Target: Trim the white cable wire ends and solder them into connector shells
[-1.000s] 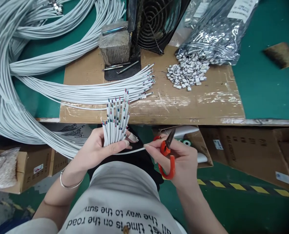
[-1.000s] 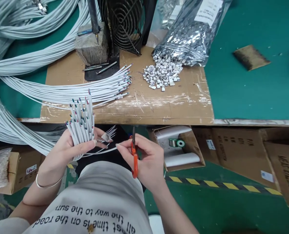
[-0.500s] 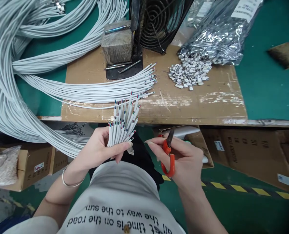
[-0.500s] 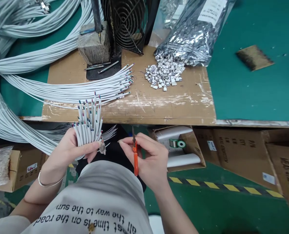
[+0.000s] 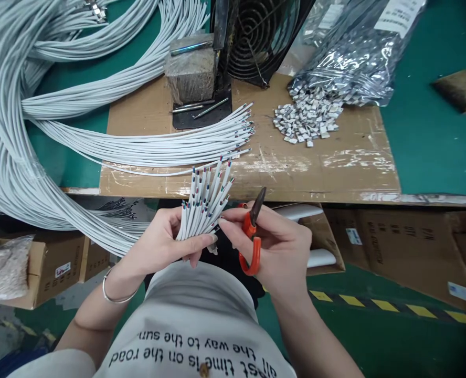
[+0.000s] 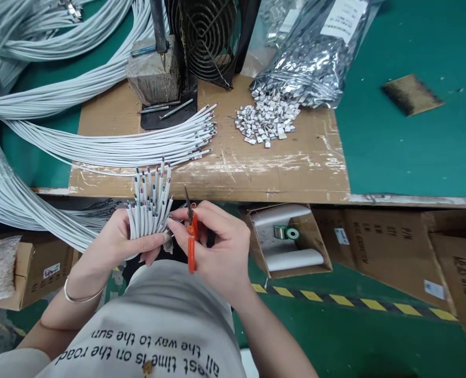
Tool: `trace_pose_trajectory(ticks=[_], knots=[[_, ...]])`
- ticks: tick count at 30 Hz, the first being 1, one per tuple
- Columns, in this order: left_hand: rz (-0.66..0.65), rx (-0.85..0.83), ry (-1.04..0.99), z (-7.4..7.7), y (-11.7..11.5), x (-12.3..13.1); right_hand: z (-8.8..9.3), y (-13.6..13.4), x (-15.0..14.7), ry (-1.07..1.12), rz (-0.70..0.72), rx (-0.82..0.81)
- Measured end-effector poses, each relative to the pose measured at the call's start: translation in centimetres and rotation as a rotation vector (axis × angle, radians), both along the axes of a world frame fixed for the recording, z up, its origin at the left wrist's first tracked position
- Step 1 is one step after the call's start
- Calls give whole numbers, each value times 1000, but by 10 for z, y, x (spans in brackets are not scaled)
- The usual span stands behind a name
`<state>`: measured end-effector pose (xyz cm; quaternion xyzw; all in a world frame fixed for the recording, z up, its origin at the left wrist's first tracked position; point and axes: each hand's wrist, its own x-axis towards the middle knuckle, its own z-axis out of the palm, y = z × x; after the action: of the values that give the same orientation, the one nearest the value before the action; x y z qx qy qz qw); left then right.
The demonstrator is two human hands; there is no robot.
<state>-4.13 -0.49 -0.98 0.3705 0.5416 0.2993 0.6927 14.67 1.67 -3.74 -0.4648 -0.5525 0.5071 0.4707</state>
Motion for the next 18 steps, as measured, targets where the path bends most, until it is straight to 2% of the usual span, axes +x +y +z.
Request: trace_pose_trajectory(ticks=[9, 16, 18], knots=[[108, 10, -117, -5, -3, 2, -2, -1, 3, 52, 18, -66], [112, 166, 50, -10, -3, 0, -5, -1, 4, 174, 43, -169], [102, 156, 30, -9, -3, 0, -6, -3, 2, 244, 46, -232]])
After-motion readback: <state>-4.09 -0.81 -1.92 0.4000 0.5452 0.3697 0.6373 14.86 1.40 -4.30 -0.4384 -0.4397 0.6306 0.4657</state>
